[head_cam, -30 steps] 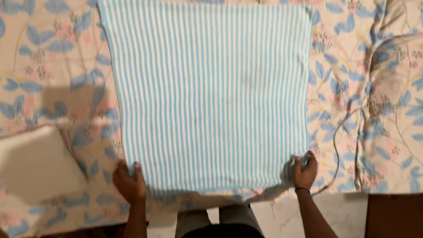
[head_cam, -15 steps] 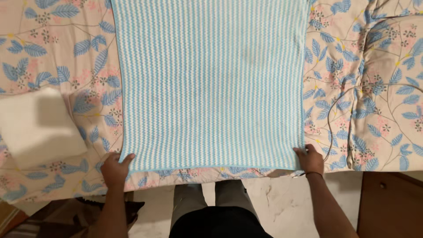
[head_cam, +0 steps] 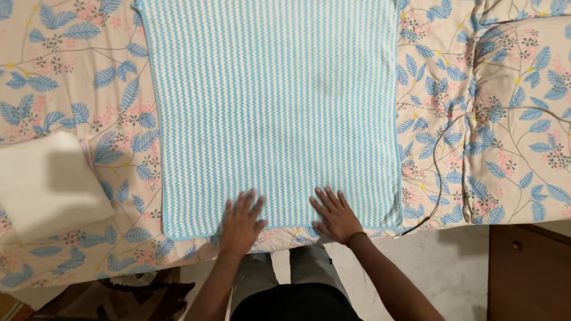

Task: The person folds a white towel with pink trim and a blue-and-white striped towel on a bed. Each towel is unfolded, aligned, and folded into a compact rectangle, then placed on the bed.

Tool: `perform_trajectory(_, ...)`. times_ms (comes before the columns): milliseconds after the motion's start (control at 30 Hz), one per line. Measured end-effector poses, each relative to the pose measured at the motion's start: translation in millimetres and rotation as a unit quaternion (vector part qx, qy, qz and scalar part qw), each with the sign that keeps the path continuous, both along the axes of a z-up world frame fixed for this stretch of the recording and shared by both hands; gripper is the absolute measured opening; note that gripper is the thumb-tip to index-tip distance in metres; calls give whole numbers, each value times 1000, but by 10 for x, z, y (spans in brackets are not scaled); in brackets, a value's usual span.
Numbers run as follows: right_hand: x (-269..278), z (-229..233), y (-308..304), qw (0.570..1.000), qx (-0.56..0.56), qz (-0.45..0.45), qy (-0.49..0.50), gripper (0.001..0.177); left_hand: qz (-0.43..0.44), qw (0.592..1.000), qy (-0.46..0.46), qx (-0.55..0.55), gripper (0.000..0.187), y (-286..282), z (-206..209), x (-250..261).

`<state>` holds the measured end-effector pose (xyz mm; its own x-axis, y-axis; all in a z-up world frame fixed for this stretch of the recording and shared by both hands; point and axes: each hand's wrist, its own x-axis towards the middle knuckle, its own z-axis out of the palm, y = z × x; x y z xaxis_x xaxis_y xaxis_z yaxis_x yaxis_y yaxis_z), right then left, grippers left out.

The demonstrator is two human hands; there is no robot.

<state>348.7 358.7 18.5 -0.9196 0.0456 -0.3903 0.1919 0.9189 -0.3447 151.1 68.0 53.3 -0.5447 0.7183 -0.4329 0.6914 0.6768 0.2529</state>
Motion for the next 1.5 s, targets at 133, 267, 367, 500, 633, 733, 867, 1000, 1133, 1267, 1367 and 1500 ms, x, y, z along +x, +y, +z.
perform_trajectory(133, 342, 412, 339, 975, 45, 8, -216, 85, 22, 993, 32, -114, 75, -712, 171, -154)
perform_trajectory(267, 923, 531, 689, 995, 85, -41, 41, 65, 127, 989, 66, -43, 80, -1408, 438, -242)
perform_trajectory(367, 1136, 336, 725, 989, 123, -63, 58, 49, 208, 972, 106, -16, 52, -1463, 386, -266)
perform_trajectory(500, 1085, 55, 890, 991, 99, -88, 21, 31, 252, 951, 179, -7, 38, -1349, 119, -370)
perform_trajectory(633, 1286, 106, 1114, 994, 78, -55, -51, 33, 277, 954, 114, 6, 28, -1711, 104, -447)
perform_trajectory(733, 1294, 208, 1262, 997, 63, -15, 50, 38, 281, 955, 91, 13, 32, -1917, 176, -534)
perform_trajectory(867, 1088, 275, 1238, 996, 87, -3, -37, 40, 272, 951, 104, 102, 29, -1852, 276, -556)
perform_trajectory(1000, 853, 334, 1121, 981, 74, -34, -174, 32, 279, 936, 43, -211, 27, -1422, 338, -622)
perform_trajectory(1133, 629, 484, 1097, 968, 26, -88, -235, 44, 209, 959, 188, -29, 38, -813, 508, -618)
perform_trajectory(1267, 245, 446, 1064, 985, -20, -170, 36, 44, 68, 997, 20, -5, 59, 66, 346, -635)
perform_trajectory(1367, -65, 338, 1223, 981, -18, -189, 34, 44, 42, 995, 10, 88, 59, 452, 195, -859)
perform_trajectory(1500, -391, 150, 1908, 908, 43, -400, -113, 34, 114, 989, 90, -24, 25, 581, 79, -1344)
